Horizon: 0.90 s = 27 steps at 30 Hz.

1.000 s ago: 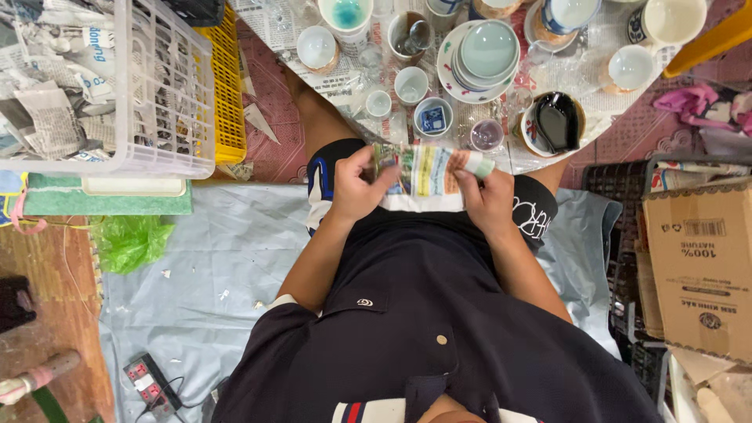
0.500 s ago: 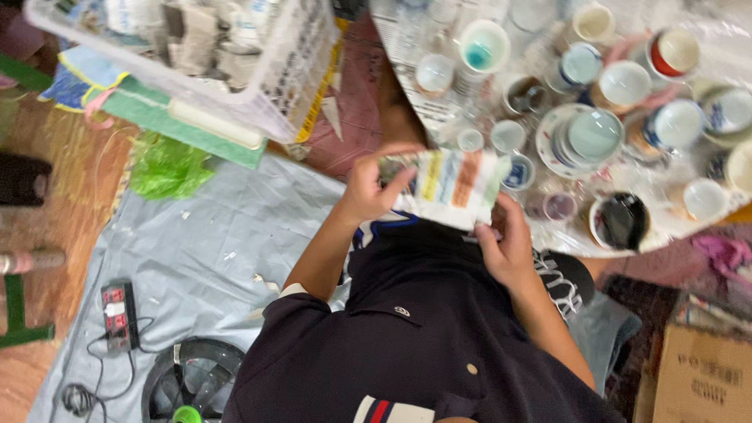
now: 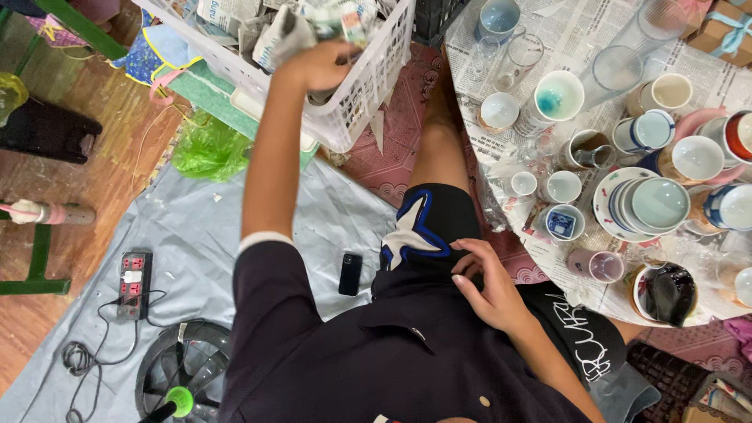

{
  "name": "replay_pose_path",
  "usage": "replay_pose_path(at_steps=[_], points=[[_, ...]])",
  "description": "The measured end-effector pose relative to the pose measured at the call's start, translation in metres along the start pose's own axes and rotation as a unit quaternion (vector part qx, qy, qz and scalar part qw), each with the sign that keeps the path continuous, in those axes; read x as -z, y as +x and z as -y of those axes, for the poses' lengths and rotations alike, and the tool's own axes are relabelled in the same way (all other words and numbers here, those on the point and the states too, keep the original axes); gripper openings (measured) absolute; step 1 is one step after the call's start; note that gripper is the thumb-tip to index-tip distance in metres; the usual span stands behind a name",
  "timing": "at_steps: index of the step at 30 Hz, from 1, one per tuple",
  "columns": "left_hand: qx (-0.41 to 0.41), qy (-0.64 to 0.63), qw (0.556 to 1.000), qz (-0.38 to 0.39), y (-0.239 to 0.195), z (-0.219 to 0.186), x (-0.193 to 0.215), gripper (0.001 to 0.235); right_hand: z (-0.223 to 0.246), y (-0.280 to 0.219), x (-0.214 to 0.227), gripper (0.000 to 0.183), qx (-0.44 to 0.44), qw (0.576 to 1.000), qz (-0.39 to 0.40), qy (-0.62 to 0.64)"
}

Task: The person sits on the floor and wraps small ceramic cups and bowls with newspaper. They fold the paper around each item and place the wrapped pieces into a nearby plastic crate.

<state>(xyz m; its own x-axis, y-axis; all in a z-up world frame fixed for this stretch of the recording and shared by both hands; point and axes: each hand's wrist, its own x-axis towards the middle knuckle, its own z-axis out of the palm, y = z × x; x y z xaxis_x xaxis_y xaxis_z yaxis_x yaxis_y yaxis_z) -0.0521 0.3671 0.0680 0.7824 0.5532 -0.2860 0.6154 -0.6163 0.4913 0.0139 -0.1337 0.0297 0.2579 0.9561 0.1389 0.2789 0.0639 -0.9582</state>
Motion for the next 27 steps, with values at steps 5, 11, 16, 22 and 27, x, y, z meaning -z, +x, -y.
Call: replay_pose_path(at_steps=[5, 11, 16, 22, 27], points=[[0.135, -0.003, 0.975, 0.179, 0.048, 0.028, -0.004, 0.061, 0.005, 0.003, 0.005, 0.056, 0.024, 1.000, -0.005, -0.014], [-0.006, 0.250, 0.968, -0.019, 0.073, 0.011, -0.001, 0.040, 0.006, -0.004, 0.021, 0.054, 0.025, 0.999, -0.011, -0.024], [-0.242, 0.146, 0.918, -0.279, 0.029, -0.116, 0.003, 0.030, -0.001, -0.005, 0.047, 0.051, 0.007, 0.998, -0.055, -0.038], [-0.511, -0.087, 0.849, 0.099, -0.021, -0.290, -0.100, 0.032, 0.000, -0.004, 0.139, 0.044, 0.022, 0.979, -0.158, -0.126], [-0.564, -0.164, 0.798, 0.133, -0.014, -0.353, -0.159, 0.039, -0.009, 0.001, 0.239, 0.030, 0.033, 0.941, -0.232, -0.244]])
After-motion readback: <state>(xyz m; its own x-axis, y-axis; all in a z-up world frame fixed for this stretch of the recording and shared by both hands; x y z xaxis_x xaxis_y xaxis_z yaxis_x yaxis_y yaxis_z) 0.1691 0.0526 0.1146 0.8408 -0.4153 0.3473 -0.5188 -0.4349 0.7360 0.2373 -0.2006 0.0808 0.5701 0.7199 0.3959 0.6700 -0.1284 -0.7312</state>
